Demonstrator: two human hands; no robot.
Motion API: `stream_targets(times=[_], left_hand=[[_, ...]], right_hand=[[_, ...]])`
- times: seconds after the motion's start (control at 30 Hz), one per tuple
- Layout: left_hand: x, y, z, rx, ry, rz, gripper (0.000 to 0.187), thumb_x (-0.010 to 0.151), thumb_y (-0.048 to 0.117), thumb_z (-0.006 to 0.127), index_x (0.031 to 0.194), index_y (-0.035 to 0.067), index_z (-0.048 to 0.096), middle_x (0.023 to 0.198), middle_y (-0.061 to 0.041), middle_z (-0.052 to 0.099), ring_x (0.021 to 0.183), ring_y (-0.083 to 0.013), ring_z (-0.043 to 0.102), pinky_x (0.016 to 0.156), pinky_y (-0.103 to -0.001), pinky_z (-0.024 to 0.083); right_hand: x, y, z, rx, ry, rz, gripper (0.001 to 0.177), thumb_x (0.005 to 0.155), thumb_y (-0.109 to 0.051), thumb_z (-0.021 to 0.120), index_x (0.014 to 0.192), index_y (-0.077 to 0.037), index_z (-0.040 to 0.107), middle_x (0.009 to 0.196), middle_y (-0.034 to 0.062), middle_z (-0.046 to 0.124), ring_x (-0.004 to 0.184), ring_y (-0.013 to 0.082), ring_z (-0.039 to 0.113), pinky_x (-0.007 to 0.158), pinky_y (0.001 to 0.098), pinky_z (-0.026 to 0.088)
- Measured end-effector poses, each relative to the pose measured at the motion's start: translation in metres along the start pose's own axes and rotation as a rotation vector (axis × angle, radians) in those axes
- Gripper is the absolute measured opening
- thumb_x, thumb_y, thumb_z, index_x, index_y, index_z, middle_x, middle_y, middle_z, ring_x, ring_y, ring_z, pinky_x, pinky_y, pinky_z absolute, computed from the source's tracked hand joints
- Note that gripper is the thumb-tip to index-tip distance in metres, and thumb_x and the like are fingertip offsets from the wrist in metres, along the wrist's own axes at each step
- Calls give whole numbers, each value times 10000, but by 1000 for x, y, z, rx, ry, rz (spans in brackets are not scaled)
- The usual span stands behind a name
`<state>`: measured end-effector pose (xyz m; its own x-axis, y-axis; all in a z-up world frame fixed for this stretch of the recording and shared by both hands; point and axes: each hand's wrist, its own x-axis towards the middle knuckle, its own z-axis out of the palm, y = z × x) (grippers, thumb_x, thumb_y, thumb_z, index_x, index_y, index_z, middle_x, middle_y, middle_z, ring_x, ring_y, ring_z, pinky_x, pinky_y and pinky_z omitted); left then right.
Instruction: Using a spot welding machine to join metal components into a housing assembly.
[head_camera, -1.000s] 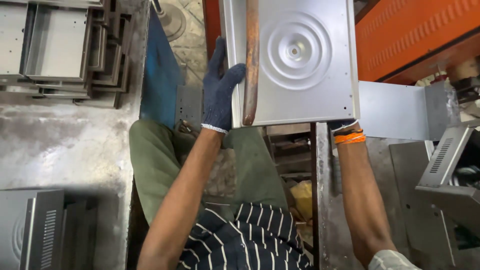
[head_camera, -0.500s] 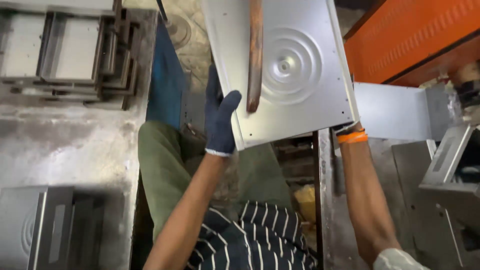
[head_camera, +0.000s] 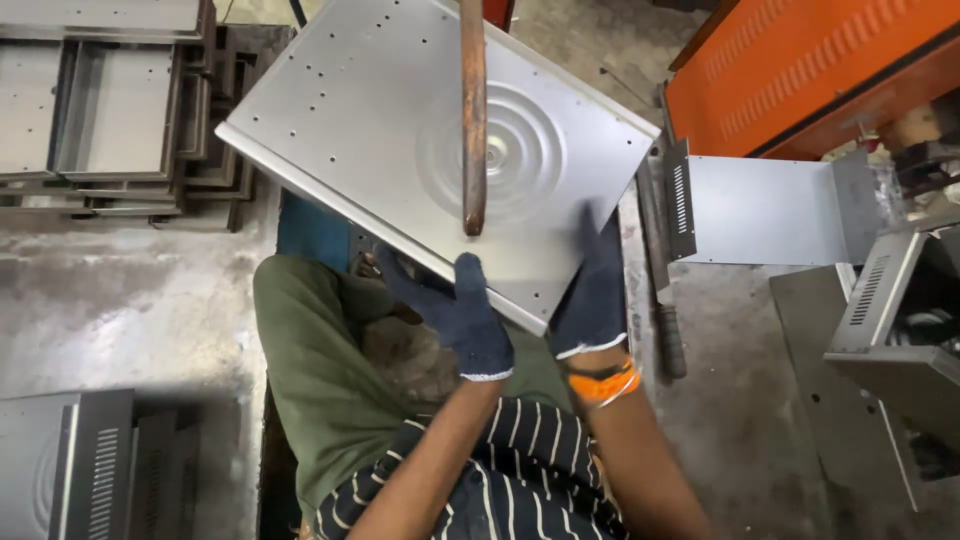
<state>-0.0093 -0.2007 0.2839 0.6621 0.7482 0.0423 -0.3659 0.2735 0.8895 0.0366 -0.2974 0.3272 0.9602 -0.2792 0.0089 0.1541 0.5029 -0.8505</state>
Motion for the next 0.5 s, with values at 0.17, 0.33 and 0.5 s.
stream_targets(times=[0.17,0.33,0.5], left_hand=[[16,-7,-17,139,-4,84,1035,871,71,760,1666,36,99,1713,-179,186,1564,-313,249,1298,-426,218],[121,6,-64,267,4,295,933,975,149,718,1686,47,122,1752,-175,167,1622,-320,244,1335,-440,282],[272,-36,-162,90,-247,349,530,1075,200,656,1519,-51,512,1465,-157,560,1356,-256,521,1202,-389,410]], right_hand=[[-7,16,3,25,-60,217,446,966,-171,640,1382,-23,583,1226,103,684,1097,262,677,999,412,540],[20,32,-20,109,-103,227,462,911,-163,655,1354,-43,595,1203,91,698,1058,233,708,963,373,571],[48,42,-44,0,-92,281,370,953,-177,670,1277,1,661,1130,104,717,1025,224,701,944,370,577]])
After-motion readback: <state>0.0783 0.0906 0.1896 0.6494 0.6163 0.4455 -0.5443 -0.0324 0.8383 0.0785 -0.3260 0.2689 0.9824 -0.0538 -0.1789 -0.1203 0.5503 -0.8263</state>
